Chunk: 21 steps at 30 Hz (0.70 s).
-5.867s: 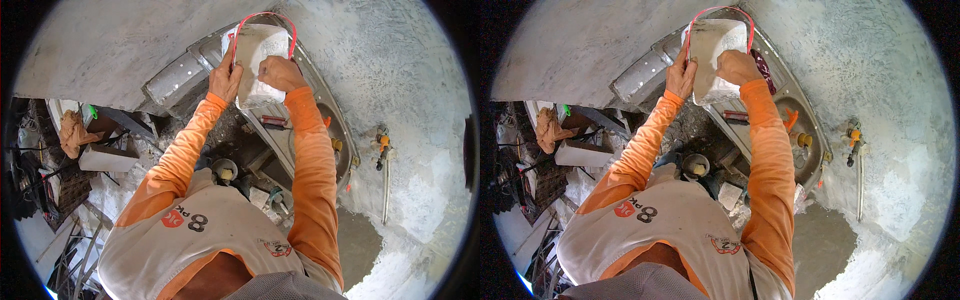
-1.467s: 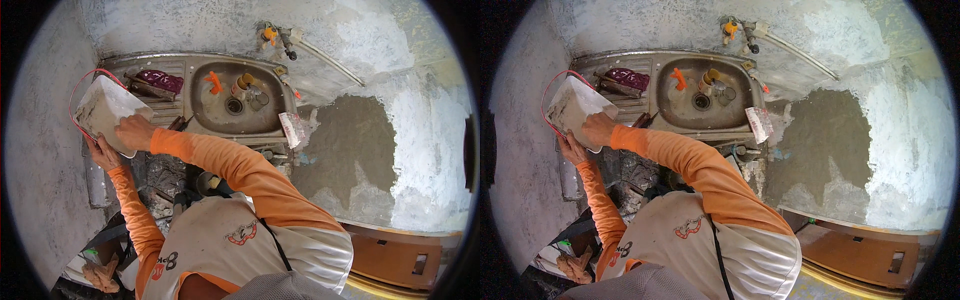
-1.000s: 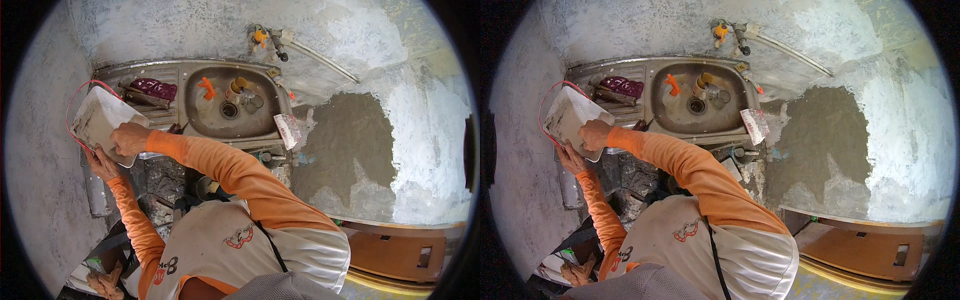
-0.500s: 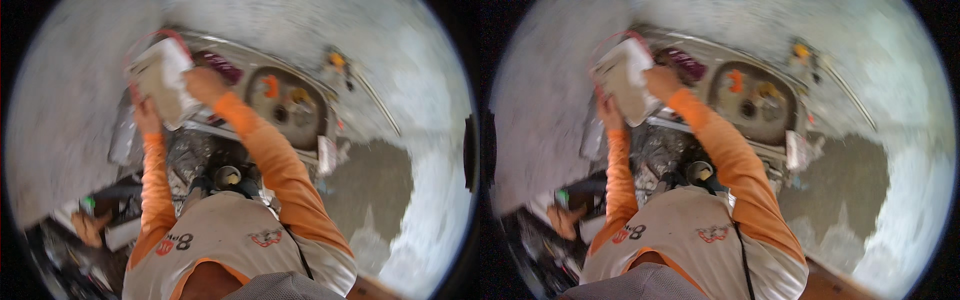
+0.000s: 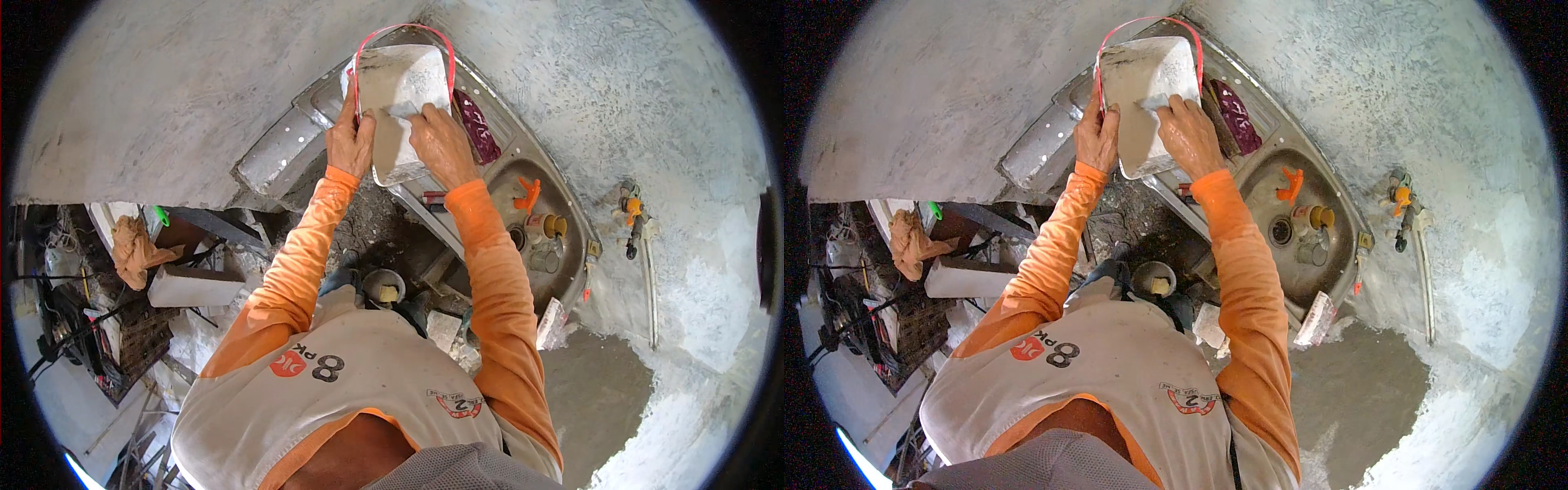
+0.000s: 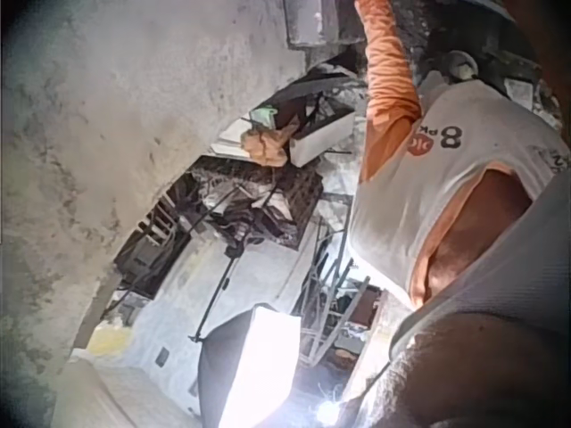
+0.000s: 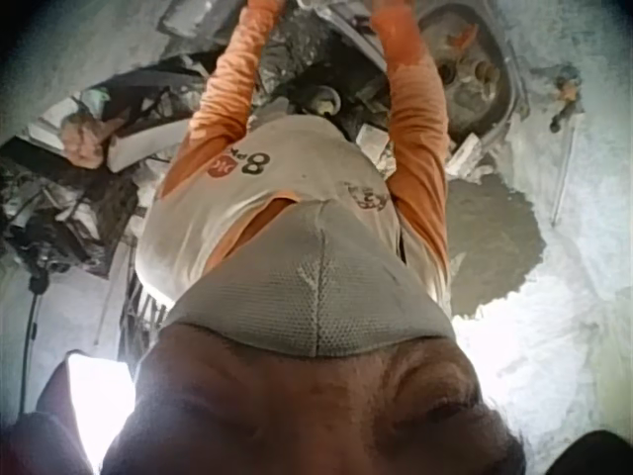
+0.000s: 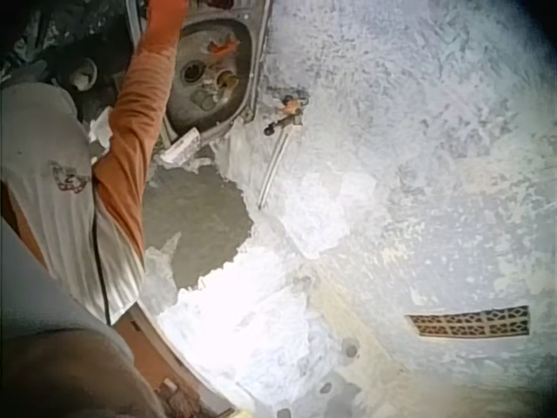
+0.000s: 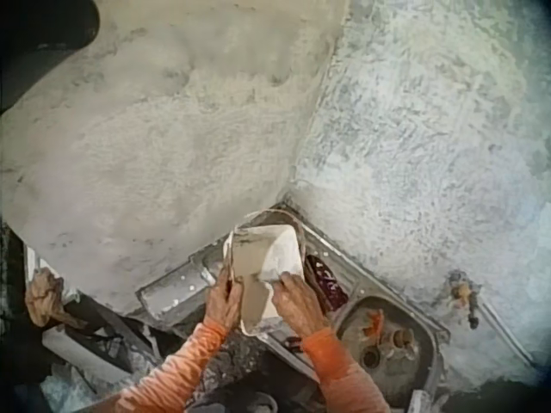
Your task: Applying plaster or putty to a wall using a trowel and a small bucket to repair or smooth the surface.
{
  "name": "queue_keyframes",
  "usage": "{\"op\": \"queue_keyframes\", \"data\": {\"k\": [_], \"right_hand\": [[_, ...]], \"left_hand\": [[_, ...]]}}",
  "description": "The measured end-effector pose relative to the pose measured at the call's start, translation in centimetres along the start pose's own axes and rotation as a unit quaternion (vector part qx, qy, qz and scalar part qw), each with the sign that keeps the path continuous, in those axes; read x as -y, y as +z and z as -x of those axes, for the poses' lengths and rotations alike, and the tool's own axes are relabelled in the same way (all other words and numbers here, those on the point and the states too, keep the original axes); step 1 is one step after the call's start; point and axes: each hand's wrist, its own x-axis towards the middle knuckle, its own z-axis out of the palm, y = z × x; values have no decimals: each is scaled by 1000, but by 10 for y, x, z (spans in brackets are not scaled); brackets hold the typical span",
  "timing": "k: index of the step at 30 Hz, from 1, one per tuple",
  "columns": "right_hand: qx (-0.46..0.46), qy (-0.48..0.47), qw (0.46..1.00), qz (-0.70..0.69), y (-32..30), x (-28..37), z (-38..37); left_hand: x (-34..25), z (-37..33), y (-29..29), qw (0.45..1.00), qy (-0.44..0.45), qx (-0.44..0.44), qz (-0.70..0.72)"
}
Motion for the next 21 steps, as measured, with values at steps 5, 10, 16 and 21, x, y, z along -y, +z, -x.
{"op": "queue_keyframes", "data": {"k": [5, 10, 16, 21], "right_hand": [[53, 33, 997, -39, -8, 11, 26], [106, 51, 992, -46, -23, 19, 33], [209, 21, 977, -50, -27, 8, 18], [297, -4, 955, -22, -40, 3, -9]], "left_hand": [[5, 0, 1, 999, 36, -6, 6], [10, -2, 5, 995, 95, -32, -26], [9, 1, 4, 998, 58, -28, -27], [8, 1, 3, 999, 41, -26, -21]]}}
